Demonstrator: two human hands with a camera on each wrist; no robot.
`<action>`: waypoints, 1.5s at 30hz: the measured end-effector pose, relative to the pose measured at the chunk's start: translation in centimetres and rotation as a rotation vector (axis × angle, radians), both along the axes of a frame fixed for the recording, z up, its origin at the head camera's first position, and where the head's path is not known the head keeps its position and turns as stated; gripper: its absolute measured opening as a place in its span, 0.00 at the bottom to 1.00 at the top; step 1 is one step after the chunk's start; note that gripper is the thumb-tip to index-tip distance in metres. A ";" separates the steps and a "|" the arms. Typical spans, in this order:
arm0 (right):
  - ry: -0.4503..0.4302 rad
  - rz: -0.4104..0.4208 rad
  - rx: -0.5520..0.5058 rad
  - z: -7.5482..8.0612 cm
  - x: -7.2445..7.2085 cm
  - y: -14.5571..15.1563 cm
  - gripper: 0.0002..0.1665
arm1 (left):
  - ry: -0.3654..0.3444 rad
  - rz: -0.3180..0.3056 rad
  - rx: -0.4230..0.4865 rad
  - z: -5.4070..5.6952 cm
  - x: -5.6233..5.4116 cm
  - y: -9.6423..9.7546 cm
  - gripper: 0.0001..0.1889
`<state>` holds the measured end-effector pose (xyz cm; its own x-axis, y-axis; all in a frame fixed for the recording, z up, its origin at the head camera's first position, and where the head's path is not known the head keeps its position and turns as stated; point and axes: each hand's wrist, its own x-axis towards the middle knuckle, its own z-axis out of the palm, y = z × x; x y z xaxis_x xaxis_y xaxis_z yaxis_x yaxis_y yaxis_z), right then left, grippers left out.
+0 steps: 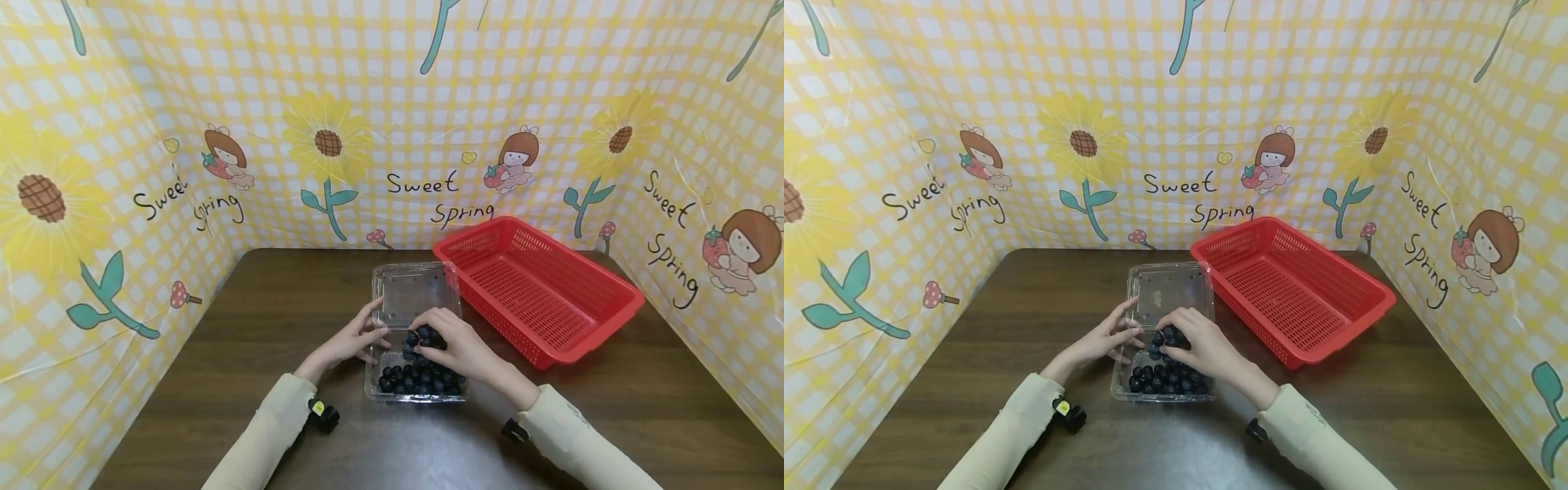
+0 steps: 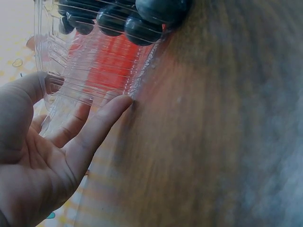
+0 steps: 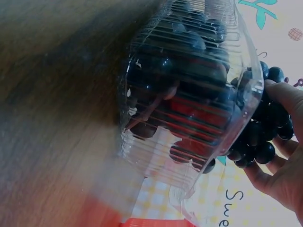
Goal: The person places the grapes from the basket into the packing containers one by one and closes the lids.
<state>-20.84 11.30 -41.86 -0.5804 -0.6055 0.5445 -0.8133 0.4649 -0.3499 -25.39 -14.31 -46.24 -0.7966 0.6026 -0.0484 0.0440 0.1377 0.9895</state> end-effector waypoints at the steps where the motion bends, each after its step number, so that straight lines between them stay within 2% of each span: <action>1: -0.003 0.000 0.005 0.0 0.0 -0.1 0.18 | 0.004 0.002 -0.002 -0.3 -0.1 0.0 0.36; 5: -0.008 0.001 0.024 -0.1 0.0 -0.5 0.17 | 0.022 0.014 -0.012 -1.6 -0.8 -0.1 0.36; 8: -0.009 -0.001 0.033 -0.3 0.0 -0.8 0.18 | 0.016 0.016 -0.019 -1.6 -0.8 -0.1 0.36; 12: -0.001 0.006 0.033 -0.4 0.0 -1.2 0.18 | 0.004 0.012 -0.019 -1.3 -0.7 -0.1 0.36; 19: 0.006 0.013 0.058 -0.5 0.1 -1.8 0.19 | -0.004 -0.012 -0.009 0.5 0.2 0.0 0.36; 45: -0.035 0.076 0.116 -1.1 0.2 -2.8 0.19 | -0.002 -0.014 -0.017 0.5 0.2 0.0 0.36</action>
